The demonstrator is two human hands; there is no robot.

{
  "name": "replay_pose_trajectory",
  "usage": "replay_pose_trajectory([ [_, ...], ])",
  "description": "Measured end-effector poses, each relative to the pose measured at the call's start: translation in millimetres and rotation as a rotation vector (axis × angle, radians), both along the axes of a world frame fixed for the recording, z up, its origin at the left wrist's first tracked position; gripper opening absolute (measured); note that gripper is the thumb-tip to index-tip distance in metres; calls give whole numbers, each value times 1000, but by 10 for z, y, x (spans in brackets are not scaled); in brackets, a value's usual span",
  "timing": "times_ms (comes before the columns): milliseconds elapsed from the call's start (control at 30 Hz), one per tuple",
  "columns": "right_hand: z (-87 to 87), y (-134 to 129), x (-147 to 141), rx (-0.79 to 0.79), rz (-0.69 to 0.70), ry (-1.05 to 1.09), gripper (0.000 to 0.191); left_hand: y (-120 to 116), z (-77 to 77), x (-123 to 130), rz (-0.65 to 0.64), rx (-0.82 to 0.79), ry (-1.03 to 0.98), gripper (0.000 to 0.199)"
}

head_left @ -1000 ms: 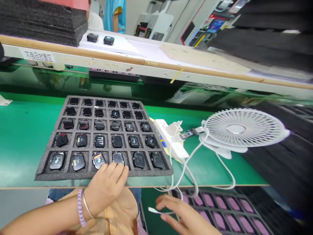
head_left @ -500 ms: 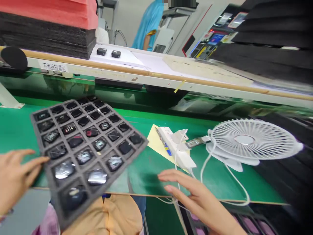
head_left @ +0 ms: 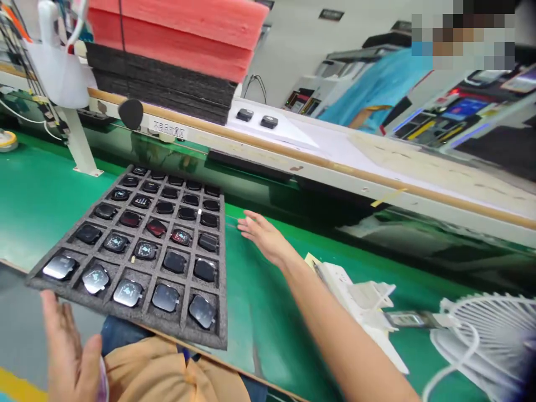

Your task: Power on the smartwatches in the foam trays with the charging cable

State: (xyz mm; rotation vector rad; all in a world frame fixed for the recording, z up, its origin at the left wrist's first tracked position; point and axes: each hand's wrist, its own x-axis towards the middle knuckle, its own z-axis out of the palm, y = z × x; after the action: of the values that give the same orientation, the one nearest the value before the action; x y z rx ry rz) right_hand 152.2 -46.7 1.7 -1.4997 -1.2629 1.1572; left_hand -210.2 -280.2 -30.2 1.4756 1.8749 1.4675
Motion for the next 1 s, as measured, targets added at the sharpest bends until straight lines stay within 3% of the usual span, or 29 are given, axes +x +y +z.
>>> replay_pose_trajectory([
  [100, -109, 667, -365, -22, -66, 59, 34, 68, -54, 232, 63, 0, -216, 73],
  [200, -102, 1038, -675, -45, -62, 112, 28, 147, -34, 127, 72, 26, -298, 69],
  [300, -36, 1135, -804, -70, -88, 164, 23, 254, -34, -127, 91, 26, -326, 69],
  [400, 82, 997, -714, -101, -108, 197, 26, 438, -13, -382, 130, -20, -405, 76],
  [533, 274, 368, -341, -156, -105, 220, 40, 843, 161, -661, 114, -113, -573, 83],
  [667, 303, -763, 46, -232, -76, 188, 63, 1364, 444, -749, -27, -153, -542, 77],
  [833, 59, -2147, 179, -304, -199, 151, 61, 1975, 644, -465, -283, -309, -524, 75],
  [900, -37, -2479, 177, -313, -254, 147, 59, 2178, 631, -302, -388, -333, -482, 71],
  [1000, -121, -2737, 172, -311, -328, 122, 60, 2384, 570, -116, -507, -347, -366, 69],
])
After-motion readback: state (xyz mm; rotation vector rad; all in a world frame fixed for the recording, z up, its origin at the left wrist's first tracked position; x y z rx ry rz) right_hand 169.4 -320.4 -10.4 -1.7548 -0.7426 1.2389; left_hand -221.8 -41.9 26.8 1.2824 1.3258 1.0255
